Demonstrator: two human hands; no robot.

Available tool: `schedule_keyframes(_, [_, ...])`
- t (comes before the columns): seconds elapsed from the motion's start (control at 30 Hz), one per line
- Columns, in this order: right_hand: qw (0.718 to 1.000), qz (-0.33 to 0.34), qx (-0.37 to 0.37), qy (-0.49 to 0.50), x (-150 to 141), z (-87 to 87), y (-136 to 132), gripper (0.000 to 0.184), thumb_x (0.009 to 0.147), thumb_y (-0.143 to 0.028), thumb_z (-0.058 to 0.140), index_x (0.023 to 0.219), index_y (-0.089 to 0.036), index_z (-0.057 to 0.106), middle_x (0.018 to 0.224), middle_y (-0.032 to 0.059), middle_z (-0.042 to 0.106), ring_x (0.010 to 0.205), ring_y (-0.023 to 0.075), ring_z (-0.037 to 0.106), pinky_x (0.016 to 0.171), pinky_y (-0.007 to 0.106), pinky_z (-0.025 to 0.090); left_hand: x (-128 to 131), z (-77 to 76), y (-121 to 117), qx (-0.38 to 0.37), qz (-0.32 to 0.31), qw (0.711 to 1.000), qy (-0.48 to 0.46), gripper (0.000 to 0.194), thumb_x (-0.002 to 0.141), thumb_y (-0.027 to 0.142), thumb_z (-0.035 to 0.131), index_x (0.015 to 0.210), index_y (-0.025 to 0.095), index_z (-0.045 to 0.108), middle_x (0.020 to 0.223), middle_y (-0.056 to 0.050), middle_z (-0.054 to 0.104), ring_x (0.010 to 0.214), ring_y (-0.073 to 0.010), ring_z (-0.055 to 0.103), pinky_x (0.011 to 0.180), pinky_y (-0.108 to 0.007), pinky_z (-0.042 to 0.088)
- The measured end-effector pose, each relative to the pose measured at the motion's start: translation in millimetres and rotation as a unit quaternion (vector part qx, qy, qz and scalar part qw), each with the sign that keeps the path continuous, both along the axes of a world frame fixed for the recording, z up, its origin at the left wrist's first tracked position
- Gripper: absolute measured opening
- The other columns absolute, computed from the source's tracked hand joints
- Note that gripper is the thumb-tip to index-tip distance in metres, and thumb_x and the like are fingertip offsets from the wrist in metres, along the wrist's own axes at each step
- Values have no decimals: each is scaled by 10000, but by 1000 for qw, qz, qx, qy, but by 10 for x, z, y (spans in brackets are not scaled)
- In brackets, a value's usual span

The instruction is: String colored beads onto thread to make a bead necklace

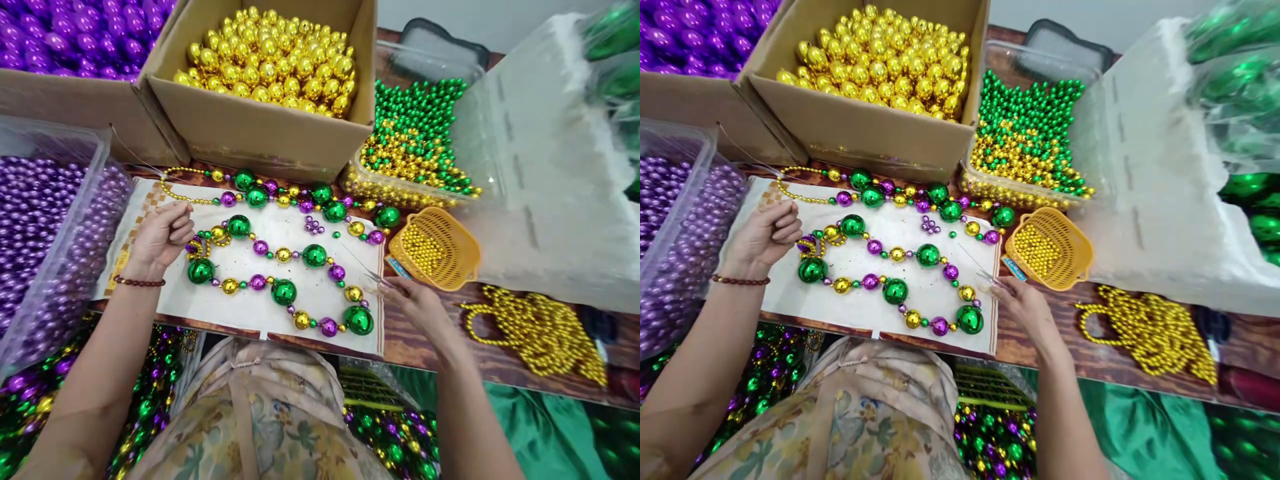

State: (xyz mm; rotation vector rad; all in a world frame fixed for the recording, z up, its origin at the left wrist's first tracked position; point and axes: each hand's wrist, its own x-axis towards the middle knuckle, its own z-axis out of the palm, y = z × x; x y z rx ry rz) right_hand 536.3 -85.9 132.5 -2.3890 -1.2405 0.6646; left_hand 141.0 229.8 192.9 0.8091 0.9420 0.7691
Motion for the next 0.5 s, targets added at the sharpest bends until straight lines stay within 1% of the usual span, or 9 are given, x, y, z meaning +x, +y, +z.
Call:
schedule_keyframes(0.1, [997,1,-50,-61,-62,-191,-119,383,871,-479,553,1029,-183,737,1039,127,743,914,291,700,756,382,524,36,4,-19,4,-4,1000,4,161,882,152,639,724,122,639,439,99,300,337,-9,226,354,-146,178])
schedule_keyframes(0.17, [992,16,-48,-114,-102,-265,-188,384,892,-462,526,1048,-173,725,1066,152,725,937,306,692,778,406,528,53,1,-32,11,-2,1000,6,150,871,152,653,726,118,637,443,101,306,337,-7,232,356,-144,178])
schedule_keyframes(0.23, [983,46,-45,-171,-103,-282,-265,397,910,-476,503,1068,-183,719,1075,170,718,913,337,687,752,450,529,68,4,-51,11,4,1000,12,156,859,156,667,714,114,626,446,102,311,338,-6,233,357,-142,174])
schedule_keyframes(0.3, [969,77,-39,-232,-79,-239,-264,426,929,-529,463,1059,-217,724,1076,182,718,866,384,677,684,502,514,85,8,-62,4,9,1000,15,163,849,170,683,710,116,616,451,106,309,341,-5,229,359,-139,164])
schedule_keyframes(0.37, [963,100,1,-251,-109,-124,-79,466,945,-579,411,998,-242,729,1028,180,725,819,405,671,640,521,499,99,4,-53,0,6,1000,12,162,836,192,708,726,118,615,460,114,297,346,-4,224,364,-137,158])
schedule_keyframes(0.4, [966,112,40,-231,-178,-36,98,460,960,-567,396,965,-246,726,1006,175,726,821,390,675,654,512,505,103,-1,-42,1,3,1000,8,161,826,201,723,736,116,619,464,116,294,349,-3,223,368,-136,156])
schedule_keyframes(0.43, [970,127,91,-186,-296,69,326,431,970,-536,407,939,-241,721,986,164,725,827,362,682,678,491,516,106,-7,-30,2,-1,1000,4,163,815,210,738,747,113,625,467,118,293,353,-2,223,371,-136,154])
schedule_keyframes(0.47, [972,145,144,-119,-464,180,596,374,966,-508,455,935,-243,718,985,131,731,850,324,691,719,457,532,106,-11,-21,5,-3,1000,-1,170,803,218,752,755,110,631,470,119,294,356,-1,223,374,-136,152])
schedule_keyframes(0.5, [964,181,190,-34,-676,288,896,330,967,-471,485,934,-237,716,970,106,731,870,282,694,771,420,542,106,-13,-15,8,-5,1000,-5,180,791,227,766,761,108,635,473,119,299,358,0,225,377,-137,150])
